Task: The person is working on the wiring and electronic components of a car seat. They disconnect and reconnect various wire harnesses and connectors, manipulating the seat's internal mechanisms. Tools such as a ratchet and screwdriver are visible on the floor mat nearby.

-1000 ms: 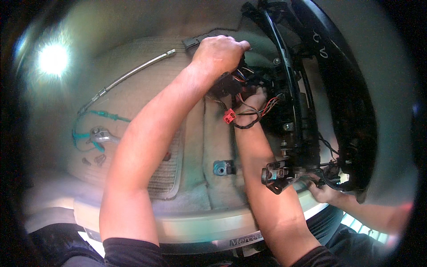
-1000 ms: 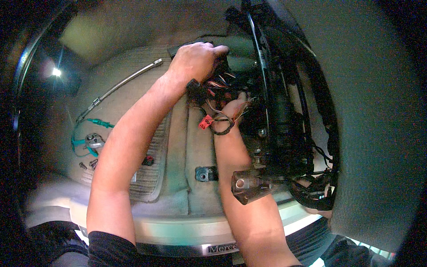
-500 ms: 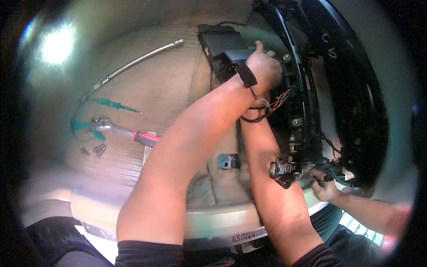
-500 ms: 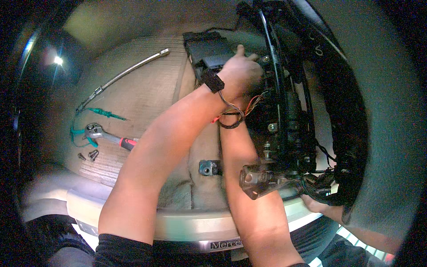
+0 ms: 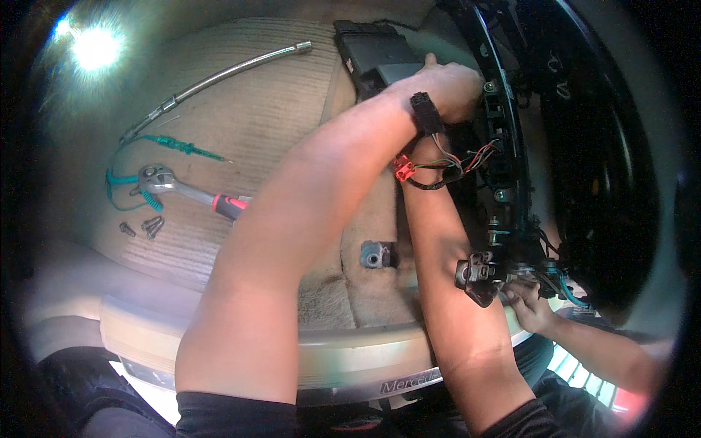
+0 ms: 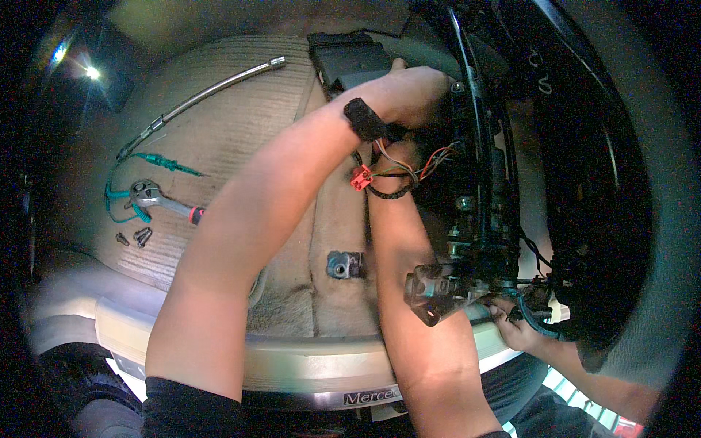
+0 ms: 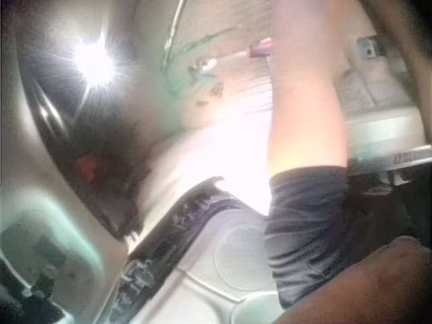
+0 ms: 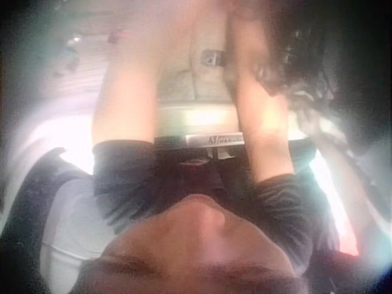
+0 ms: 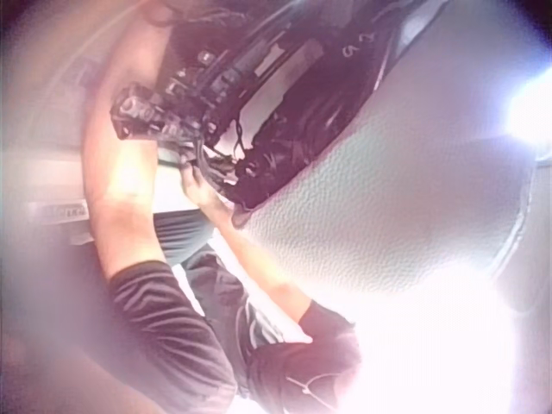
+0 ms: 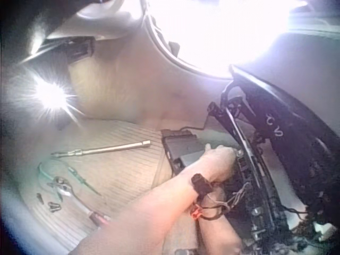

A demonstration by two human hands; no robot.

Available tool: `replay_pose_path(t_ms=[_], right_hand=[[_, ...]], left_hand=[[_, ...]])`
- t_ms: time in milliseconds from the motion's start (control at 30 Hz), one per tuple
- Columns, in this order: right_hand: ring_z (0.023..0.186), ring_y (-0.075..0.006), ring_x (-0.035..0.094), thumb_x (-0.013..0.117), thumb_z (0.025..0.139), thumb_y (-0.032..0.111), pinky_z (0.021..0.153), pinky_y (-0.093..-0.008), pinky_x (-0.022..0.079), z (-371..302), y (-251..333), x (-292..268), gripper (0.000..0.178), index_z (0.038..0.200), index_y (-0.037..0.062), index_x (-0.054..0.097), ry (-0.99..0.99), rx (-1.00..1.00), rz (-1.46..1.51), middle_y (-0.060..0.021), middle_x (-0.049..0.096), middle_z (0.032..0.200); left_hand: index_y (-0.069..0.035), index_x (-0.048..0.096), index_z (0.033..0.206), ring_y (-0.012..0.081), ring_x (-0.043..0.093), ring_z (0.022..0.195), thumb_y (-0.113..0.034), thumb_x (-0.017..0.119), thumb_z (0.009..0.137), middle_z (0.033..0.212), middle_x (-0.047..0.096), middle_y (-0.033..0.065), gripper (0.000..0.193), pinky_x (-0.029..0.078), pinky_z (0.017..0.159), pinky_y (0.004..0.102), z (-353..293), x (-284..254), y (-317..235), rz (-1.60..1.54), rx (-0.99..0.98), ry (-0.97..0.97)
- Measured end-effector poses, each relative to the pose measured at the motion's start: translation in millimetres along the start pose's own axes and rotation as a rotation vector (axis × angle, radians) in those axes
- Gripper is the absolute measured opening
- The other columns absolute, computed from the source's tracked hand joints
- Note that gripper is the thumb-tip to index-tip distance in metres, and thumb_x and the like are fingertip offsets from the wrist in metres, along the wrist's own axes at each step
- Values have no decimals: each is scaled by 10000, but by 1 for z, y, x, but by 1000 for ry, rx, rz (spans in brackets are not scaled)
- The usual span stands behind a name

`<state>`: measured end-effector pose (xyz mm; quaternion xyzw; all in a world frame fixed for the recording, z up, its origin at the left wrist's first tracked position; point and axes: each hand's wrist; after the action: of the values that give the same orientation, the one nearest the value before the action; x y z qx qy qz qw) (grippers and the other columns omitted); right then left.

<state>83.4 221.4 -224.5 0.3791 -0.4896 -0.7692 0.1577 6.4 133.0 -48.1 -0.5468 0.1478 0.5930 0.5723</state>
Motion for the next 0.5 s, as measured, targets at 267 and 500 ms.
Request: replay_pose_path(t_ms=[267, 500], right_hand=[[896, -219, 683, 647, 936, 313, 771, -345, 529, -23, 42, -4, 334, 1118, 36, 690, -50, 229, 296, -106, 715, 1009], [977, -247, 680, 652, 930, 317, 796, -364, 528, -21, 59, -4, 348, 1149, 47, 677, -9, 87, 255, -124, 710, 1068]], left_hand=[[-85, 750, 1126, 347, 513, 1307, -219, 662, 858, 1232, 693, 114, 312, 440, 1034, 588, -49, -88, -14, -22, -98, 181], [-103, 765, 905, 258, 487, 1263, -188, 653, 829, 1003, 725, 15, 160, 467, 993, 518, -63, -82, -27, 531, 175, -120]])
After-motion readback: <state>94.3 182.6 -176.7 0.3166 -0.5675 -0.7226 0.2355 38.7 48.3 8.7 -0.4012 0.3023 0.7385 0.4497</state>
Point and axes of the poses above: each hand's wrist, its own z-axis towards the middle knuckle, its own x-axis out of the palm, y = z × x
